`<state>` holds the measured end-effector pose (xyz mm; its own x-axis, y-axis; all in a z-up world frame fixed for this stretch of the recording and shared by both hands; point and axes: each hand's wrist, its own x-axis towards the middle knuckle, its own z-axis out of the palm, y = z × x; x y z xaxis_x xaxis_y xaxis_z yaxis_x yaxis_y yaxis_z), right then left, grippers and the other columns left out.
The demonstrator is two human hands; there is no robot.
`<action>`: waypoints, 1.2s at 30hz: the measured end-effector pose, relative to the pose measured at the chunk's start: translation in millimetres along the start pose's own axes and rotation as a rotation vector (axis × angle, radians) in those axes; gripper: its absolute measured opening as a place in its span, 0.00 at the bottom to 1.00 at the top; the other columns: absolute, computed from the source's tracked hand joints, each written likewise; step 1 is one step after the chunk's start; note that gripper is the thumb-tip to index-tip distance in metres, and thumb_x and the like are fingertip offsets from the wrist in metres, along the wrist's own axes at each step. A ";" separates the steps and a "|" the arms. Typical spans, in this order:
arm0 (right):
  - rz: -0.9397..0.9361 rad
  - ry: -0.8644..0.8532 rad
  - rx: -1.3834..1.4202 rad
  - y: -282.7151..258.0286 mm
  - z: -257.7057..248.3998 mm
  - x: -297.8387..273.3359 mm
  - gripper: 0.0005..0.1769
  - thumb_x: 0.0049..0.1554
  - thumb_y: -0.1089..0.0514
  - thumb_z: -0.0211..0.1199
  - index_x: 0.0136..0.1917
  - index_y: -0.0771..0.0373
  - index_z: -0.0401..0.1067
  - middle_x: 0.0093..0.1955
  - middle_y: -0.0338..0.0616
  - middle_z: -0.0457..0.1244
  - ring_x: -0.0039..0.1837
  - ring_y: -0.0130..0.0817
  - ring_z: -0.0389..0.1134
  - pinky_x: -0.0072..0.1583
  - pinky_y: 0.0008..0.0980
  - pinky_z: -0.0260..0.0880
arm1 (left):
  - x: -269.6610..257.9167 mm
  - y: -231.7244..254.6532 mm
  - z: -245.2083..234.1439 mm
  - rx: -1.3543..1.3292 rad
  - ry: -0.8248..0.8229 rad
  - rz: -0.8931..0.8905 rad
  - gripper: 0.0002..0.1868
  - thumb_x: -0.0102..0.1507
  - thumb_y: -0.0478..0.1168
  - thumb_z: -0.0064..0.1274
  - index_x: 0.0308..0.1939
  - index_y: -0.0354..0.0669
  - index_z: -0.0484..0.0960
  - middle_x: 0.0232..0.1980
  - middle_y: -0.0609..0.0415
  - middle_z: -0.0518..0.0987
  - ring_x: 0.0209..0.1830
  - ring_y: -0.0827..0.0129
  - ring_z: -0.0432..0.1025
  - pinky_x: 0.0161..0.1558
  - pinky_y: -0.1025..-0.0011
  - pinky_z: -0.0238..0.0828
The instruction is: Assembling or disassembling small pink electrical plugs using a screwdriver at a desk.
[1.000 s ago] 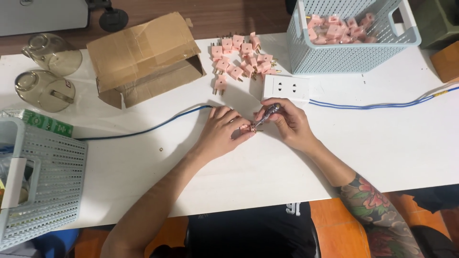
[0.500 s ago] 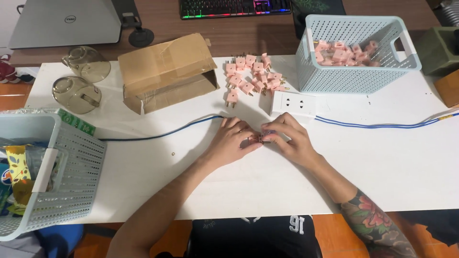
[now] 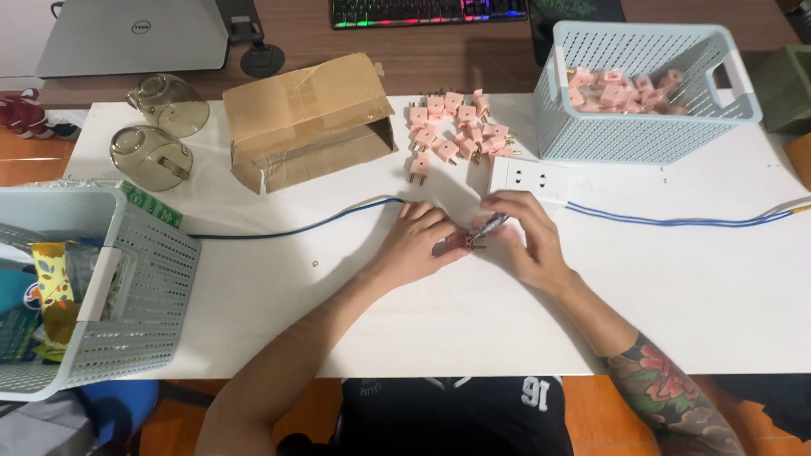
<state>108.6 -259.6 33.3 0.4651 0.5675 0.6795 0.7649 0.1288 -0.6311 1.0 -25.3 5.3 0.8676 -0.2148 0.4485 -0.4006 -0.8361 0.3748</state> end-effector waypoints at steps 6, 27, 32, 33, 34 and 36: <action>0.034 0.081 0.109 8.3 10.5 -9.2 0.17 0.66 0.73 0.66 0.68 0.79 0.73 0.55 0.62 0.75 0.60 0.56 0.79 0.67 0.59 0.78 | -3.0 -0.2 5.2 -0.022 0.010 -0.011 0.21 0.71 0.63 0.63 0.50 0.52 0.90 0.47 0.53 0.85 0.56 0.59 0.76 0.59 0.55 0.69; 0.425 -0.593 -0.660 -48.0 -25.3 45.1 0.18 0.69 0.52 0.69 0.68 0.61 0.85 0.63 0.59 0.77 0.36 0.51 0.80 0.44 0.41 0.80 | 3.1 -19.3 -53.6 -0.018 -0.256 -0.006 0.30 0.71 0.59 0.66 0.72 0.50 0.83 0.58 0.51 0.84 0.66 0.57 0.70 0.66 0.54 0.62; 0.335 -0.460 -0.529 -30.1 -27.2 30.6 0.20 0.65 0.48 0.74 0.67 0.57 0.84 0.63 0.50 0.76 0.31 0.48 0.75 0.42 0.40 0.79 | 1.4 -32.7 -75.9 0.000 -0.262 -0.044 0.28 0.69 0.55 0.67 0.69 0.48 0.86 0.57 0.52 0.83 0.66 0.55 0.70 0.66 0.54 0.60; 0.310 -0.419 -0.472 -22.7 -27.1 22.1 0.21 0.63 0.45 0.76 0.67 0.50 0.84 0.63 0.39 0.76 0.30 0.46 0.73 0.42 0.42 0.79 | -0.4 -35.4 -78.7 0.007 -0.235 -0.046 0.25 0.69 0.51 0.68 0.67 0.48 0.87 0.56 0.53 0.84 0.65 0.55 0.71 0.66 0.53 0.60; 0.317 -0.423 -0.465 -25.6 -20.8 21.5 0.21 0.63 0.45 0.76 0.67 0.50 0.84 0.63 0.39 0.76 0.30 0.46 0.73 0.42 0.42 0.79 | -3.9 -43.7 -74.4 0.003 -0.242 -0.052 0.25 0.69 0.51 0.68 0.67 0.48 0.87 0.56 0.53 0.84 0.65 0.55 0.71 0.66 0.53 0.60; 0.279 -0.463 -0.404 -31.7 -9.7 24.4 0.18 0.64 0.51 0.75 0.65 0.56 0.85 0.62 0.45 0.77 0.29 0.35 0.71 0.41 0.33 0.78 | -6.6 -61.3 -69.3 0.081 -0.113 -0.023 0.15 0.73 0.48 0.65 0.61 0.51 0.87 0.52 0.59 0.81 0.62 0.61 0.71 0.63 0.57 0.62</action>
<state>100.1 -257.7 73.5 0.4996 0.8369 0.2237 0.7920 -0.3366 -0.5093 -0.5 62.3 35.6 0.9059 -0.2462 0.3447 -0.3587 -0.8786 0.3152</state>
